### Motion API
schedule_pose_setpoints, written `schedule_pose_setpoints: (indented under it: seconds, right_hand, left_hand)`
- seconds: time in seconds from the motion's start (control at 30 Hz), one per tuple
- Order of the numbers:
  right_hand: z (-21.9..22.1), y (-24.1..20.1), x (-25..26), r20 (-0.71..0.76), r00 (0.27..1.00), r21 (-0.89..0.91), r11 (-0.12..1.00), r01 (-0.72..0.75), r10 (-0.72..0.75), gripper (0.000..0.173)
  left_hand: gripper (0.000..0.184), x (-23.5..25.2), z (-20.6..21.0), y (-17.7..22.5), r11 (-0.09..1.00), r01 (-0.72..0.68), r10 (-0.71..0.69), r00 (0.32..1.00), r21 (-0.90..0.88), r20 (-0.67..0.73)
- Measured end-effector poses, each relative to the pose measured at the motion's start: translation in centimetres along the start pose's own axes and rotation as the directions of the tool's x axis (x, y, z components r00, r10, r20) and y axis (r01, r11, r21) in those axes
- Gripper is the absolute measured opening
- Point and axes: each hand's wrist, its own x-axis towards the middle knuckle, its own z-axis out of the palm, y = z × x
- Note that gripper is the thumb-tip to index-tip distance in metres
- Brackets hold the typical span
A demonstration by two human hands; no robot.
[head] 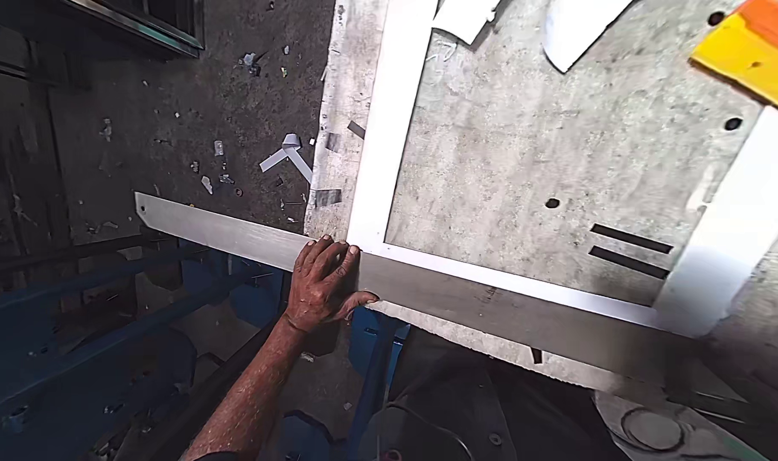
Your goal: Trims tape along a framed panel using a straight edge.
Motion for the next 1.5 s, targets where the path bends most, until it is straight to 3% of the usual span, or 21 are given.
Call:
schedule_pose_setpoints:
  seconds: [0.07, 0.13, 0.27, 0.5, 0.87, 1.5]
  right_hand:
    - [-0.8, -0.6, 0.0, -0.164, 0.981, -0.054, 0.993, 0.101, -0.108, 0.049]
    - [-0.7, -0.5, 0.1, -0.297, 0.945, -0.153, 0.984, 0.094, -0.137, 0.048]
    - [-0.6, -0.1, 0.7, -0.269, 0.948, -0.196, 0.973, 0.118, -0.170, 0.061]
    - [-0.1, 0.7, 0.8, -0.312, 0.925, -0.130, 0.974, 0.183, -0.215, 0.063]
    - [1.0, 1.6, 0.8, -0.388, 0.887, -0.099, 0.968, 0.229, -0.250, 0.059]
    - [1.7, 1.3, 0.6, -0.441, 0.865, -0.120, 0.971, 0.206, -0.239, 0.050]
  left_hand:
    - [0.081, -0.2, -0.3, 0.5, 1.000, 0.006, -0.005, 0.999, -0.028, 0.038]
    - [0.083, 0.3, -0.2, 1.0, 1.000, -0.007, 0.009, 0.998, -0.028, 0.067]
    - [0.093, 0.4, -1.3, 1.8, 0.994, 0.055, -0.069, 0.985, 0.094, 0.156]
    - [0.093, 2.1, -3.5, 4.3, 0.969, 0.109, -0.179, 0.929, 0.222, 0.323]
    - [0.090, 2.7, -4.0, 5.6, 0.954, 0.167, -0.252, 0.896, 0.248, 0.366]
    - [0.090, 2.6, -3.8, 5.0, 0.961, 0.177, -0.246, 0.900, 0.212, 0.361]
